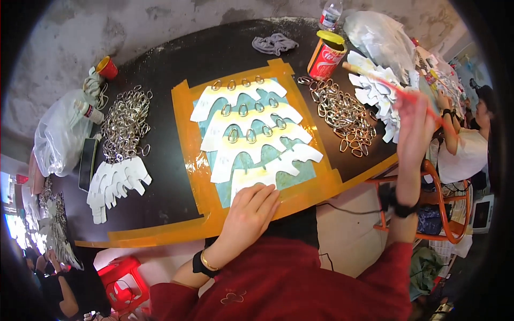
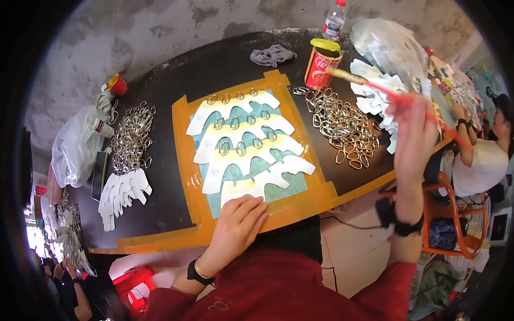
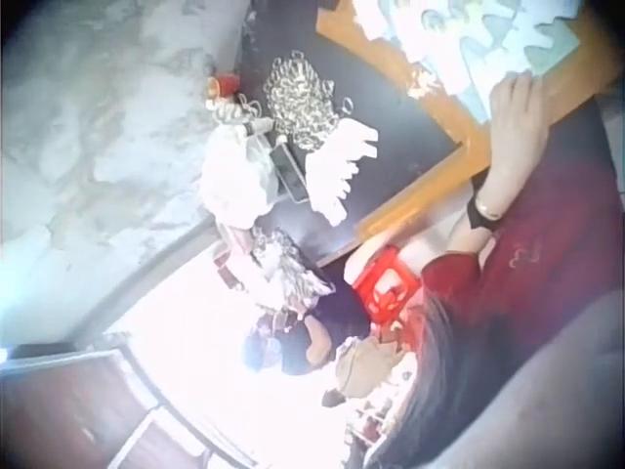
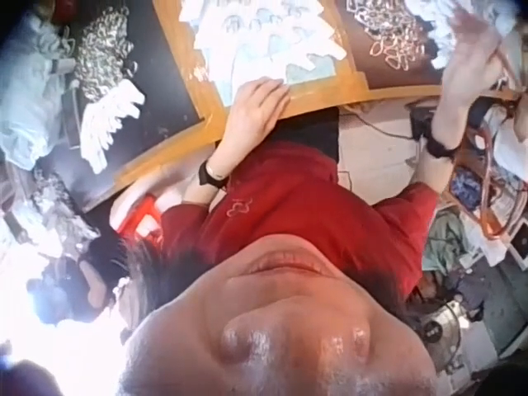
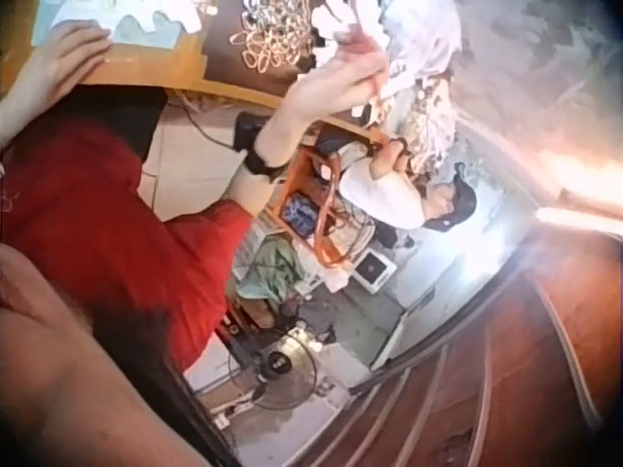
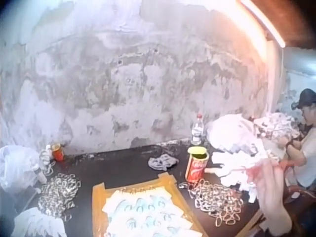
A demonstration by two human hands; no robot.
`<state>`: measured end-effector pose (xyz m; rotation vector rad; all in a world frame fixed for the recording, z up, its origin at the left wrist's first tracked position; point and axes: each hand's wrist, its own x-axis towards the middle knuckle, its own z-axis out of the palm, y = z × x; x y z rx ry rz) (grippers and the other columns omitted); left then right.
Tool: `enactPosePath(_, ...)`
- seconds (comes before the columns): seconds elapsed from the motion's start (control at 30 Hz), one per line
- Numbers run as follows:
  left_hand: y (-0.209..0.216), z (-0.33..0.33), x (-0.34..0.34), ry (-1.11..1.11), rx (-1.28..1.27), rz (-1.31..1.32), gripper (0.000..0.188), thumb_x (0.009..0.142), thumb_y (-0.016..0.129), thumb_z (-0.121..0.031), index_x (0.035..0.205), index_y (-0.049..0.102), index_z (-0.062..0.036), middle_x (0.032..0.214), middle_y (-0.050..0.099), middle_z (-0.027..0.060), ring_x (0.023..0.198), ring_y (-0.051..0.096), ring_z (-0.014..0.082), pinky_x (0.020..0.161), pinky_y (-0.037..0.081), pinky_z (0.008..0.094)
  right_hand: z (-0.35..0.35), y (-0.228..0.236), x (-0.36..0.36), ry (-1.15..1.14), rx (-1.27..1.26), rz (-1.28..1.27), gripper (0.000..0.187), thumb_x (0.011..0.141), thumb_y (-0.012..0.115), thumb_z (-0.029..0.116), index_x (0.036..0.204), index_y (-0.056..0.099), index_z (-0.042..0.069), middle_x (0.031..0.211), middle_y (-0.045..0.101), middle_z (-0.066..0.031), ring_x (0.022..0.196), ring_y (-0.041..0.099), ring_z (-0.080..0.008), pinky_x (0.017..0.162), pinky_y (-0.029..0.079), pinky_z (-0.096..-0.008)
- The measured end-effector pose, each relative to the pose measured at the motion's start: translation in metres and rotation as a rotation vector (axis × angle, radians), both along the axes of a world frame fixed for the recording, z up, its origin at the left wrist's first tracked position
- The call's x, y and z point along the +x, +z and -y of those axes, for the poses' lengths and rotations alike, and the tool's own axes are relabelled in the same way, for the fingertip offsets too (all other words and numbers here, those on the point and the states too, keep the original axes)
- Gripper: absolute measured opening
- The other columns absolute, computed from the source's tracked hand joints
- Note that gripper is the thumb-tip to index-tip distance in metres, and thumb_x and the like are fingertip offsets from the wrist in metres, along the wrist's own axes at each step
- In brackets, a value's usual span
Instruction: Applying adhesive to shoe upper components with a brush and attaching metal rings.
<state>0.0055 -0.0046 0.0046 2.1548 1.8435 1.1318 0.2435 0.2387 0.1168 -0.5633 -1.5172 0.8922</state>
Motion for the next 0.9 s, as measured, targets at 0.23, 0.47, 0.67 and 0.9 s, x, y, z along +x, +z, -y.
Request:
enactPosePath(0.23, 0.001, -0.002, -0.001, 0.010, -0.006, 0.012, 0.027, 0.081, 0.075, -0.007, 0.106, 0.069, -0.0010, 0.109, 0.068, 0.0083, 0.102, 0.062, 0.0264, 0.086, 0.050, 0.0393, -0.091, 0.056, -0.030, -0.184, 0.073, 0.315, 0.032, 0.104, 0.050, 0.028, 0.099, 0.062, -0.002, 0.084, 0.065, -0.0051, 0.074, 0.057, -0.0090, 0.071, 0.048, -0.0245)
enactPosePath(0.47, 0.002, -0.002, -0.001, 0.010, -0.021, 0.027, 0.027, 0.081, 0.075, -0.008, 0.107, 0.069, -0.0014, 0.110, 0.067, 0.0080, 0.102, 0.062, 0.0261, 0.087, 0.049, 0.0395, -0.129, 0.028, -0.061, -0.110, 0.140, 0.595, 0.027, 0.101, 0.055, 0.025, 0.100, 0.063, 0.000, 0.081, 0.067, -0.0057, 0.069, 0.059, -0.0095, 0.067, 0.049, -0.0237)
enactPosePath(0.67, 0.001, -0.002, -0.001, 0.007, -0.016, 0.028, 0.027, 0.082, 0.075, -0.008, 0.107, 0.069, -0.0011, 0.110, 0.067, 0.0080, 0.103, 0.061, 0.0257, 0.087, 0.049, 0.0396, -0.143, -0.005, -0.079, -0.037, 0.002, 0.696, 0.023, 0.099, 0.058, 0.023, 0.099, 0.064, 0.000, 0.078, 0.066, -0.0047, 0.070, 0.060, -0.0108, 0.069, 0.050, -0.0252)
enactPosePath(0.9, 0.002, -0.001, 0.000, 0.003, -0.008, 0.011, 0.027, 0.082, 0.075, -0.008, 0.107, 0.069, -0.0013, 0.110, 0.068, 0.0080, 0.103, 0.061, 0.0258, 0.088, 0.048, 0.0399, -0.137, 0.015, -0.048, -0.076, 0.010, 0.460, 0.026, 0.101, 0.057, 0.024, 0.100, 0.066, 0.000, 0.079, 0.066, -0.0031, 0.069, 0.058, -0.0074, 0.066, 0.048, -0.0229)
